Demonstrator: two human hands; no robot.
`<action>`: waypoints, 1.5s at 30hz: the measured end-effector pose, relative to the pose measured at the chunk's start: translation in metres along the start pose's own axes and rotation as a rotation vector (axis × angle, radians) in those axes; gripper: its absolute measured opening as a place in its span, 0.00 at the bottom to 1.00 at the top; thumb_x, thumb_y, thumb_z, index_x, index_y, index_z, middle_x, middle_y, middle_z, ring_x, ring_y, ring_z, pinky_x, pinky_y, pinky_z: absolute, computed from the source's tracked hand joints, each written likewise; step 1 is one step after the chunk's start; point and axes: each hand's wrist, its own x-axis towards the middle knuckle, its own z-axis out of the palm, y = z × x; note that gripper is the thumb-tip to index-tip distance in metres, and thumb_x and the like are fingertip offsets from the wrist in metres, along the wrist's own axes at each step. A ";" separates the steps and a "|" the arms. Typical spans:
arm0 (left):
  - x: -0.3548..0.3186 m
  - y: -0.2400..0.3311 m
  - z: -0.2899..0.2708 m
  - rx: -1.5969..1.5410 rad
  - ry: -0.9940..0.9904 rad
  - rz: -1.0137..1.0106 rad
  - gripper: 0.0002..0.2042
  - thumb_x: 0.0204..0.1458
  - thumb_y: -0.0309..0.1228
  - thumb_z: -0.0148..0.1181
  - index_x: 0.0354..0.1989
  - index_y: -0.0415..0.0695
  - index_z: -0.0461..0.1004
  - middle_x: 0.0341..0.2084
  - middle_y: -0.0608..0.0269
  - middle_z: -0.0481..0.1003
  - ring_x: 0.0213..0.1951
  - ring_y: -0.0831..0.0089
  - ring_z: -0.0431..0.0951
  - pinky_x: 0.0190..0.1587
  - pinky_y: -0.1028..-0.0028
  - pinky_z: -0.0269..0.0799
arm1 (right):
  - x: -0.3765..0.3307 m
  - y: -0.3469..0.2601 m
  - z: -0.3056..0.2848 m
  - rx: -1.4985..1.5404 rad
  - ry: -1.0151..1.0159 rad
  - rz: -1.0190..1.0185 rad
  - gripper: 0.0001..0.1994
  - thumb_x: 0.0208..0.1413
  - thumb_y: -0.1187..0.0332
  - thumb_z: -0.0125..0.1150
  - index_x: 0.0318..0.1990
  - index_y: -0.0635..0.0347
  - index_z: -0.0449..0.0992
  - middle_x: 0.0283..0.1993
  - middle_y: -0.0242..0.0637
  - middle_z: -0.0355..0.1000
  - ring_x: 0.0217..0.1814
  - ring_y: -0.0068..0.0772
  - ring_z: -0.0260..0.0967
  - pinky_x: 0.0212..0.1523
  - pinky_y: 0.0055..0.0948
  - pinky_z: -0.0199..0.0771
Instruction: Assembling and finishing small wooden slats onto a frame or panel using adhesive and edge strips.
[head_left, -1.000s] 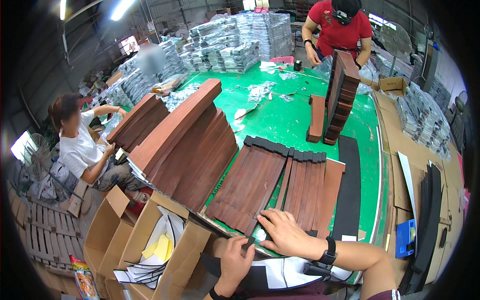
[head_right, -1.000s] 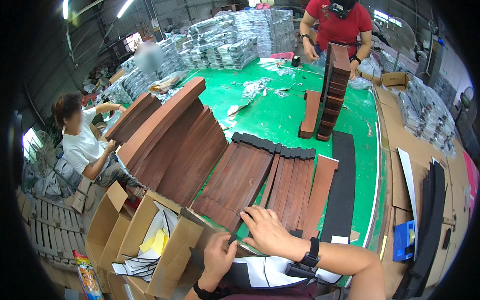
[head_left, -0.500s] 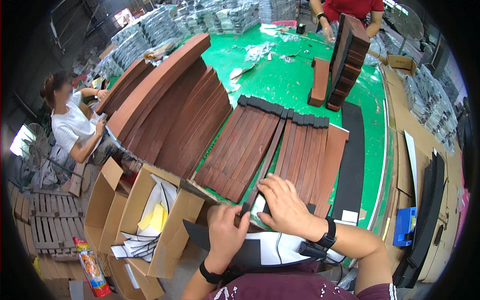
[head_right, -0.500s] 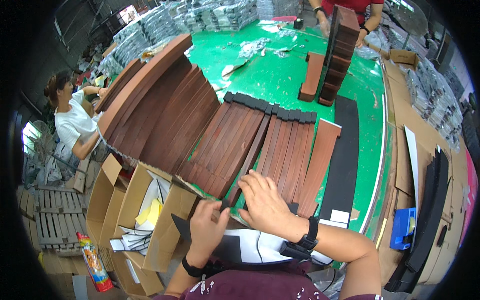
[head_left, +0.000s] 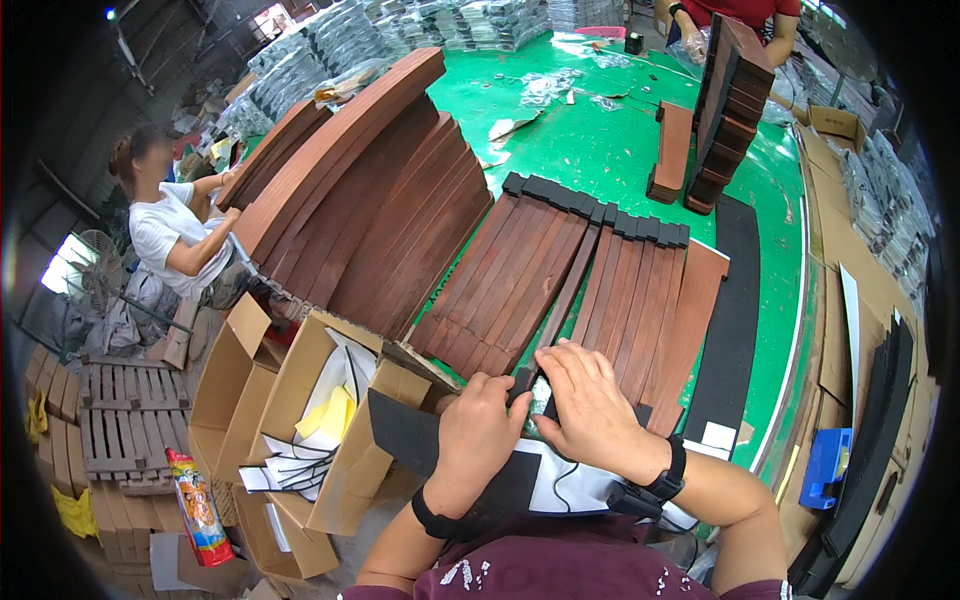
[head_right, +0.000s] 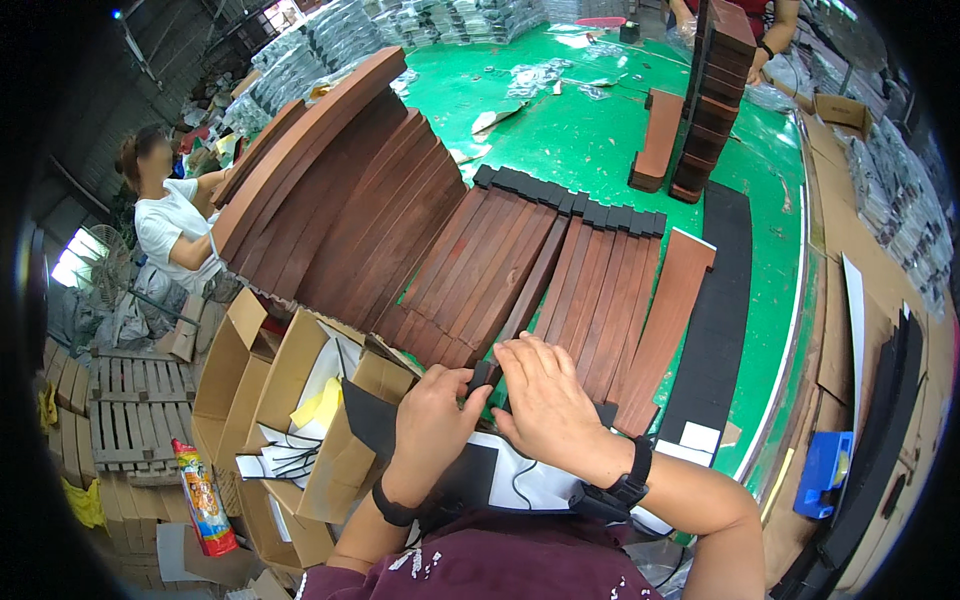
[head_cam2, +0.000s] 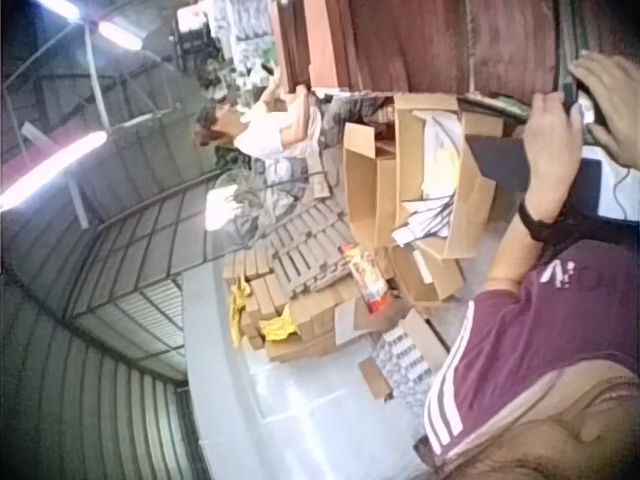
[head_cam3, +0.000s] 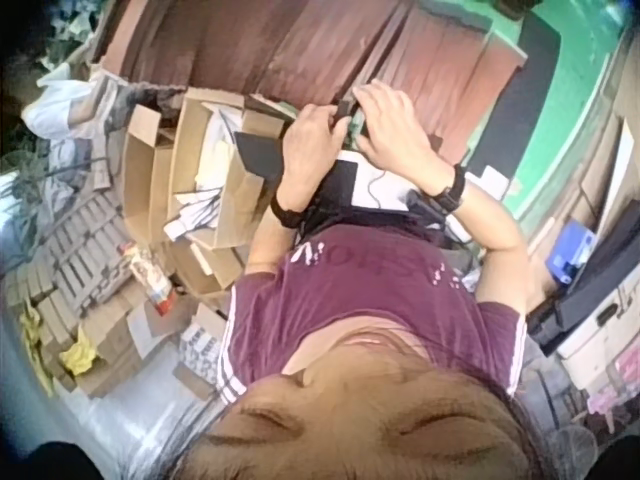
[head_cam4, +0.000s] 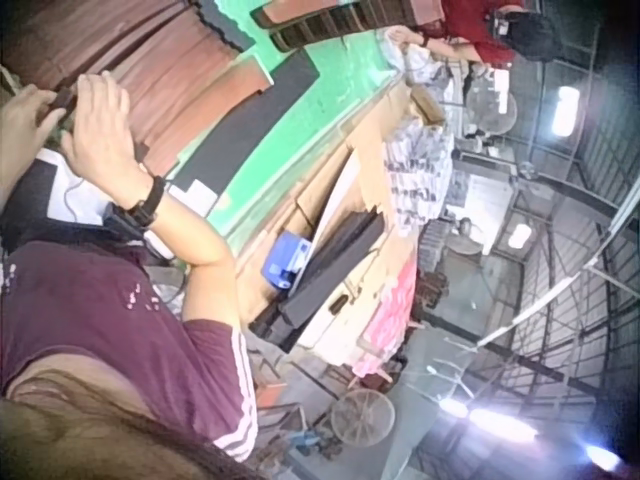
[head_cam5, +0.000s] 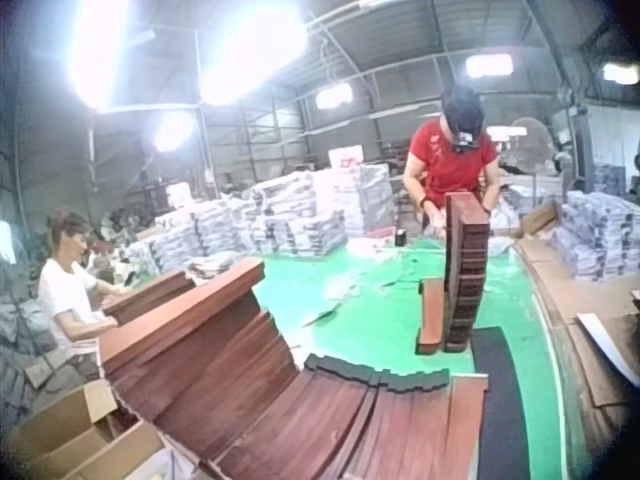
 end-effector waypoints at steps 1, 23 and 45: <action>0.001 0.002 0.000 0.012 -0.021 -0.006 0.13 0.52 0.36 0.69 0.40 0.39 0.80 0.34 0.55 0.77 0.34 0.55 0.81 0.34 0.62 0.79 | 0.000 0.000 0.000 -0.004 -0.001 0.002 0.37 0.46 0.64 0.72 0.63 0.73 0.63 0.63 0.52 0.64 0.71 0.55 0.57 0.68 0.48 0.56; 0.004 0.004 0.004 0.047 -0.030 0.028 0.11 0.50 0.32 0.69 0.37 0.38 0.79 0.33 0.55 0.77 0.32 0.56 0.81 0.34 0.62 0.78 | 0.001 -0.002 -0.001 -0.039 -0.021 0.016 0.38 0.46 0.63 0.72 0.64 0.69 0.64 0.62 0.51 0.64 0.70 0.53 0.58 0.68 0.47 0.56; -0.020 -0.019 0.027 -0.129 0.167 0.023 0.10 0.52 0.34 0.68 0.34 0.40 0.76 0.28 0.53 0.76 0.28 0.55 0.79 0.30 0.60 0.75 | 0.007 -0.010 0.000 -0.177 -0.004 -0.052 0.33 0.45 0.63 0.69 0.62 0.59 0.71 0.58 0.54 0.66 0.66 0.55 0.61 0.62 0.50 0.61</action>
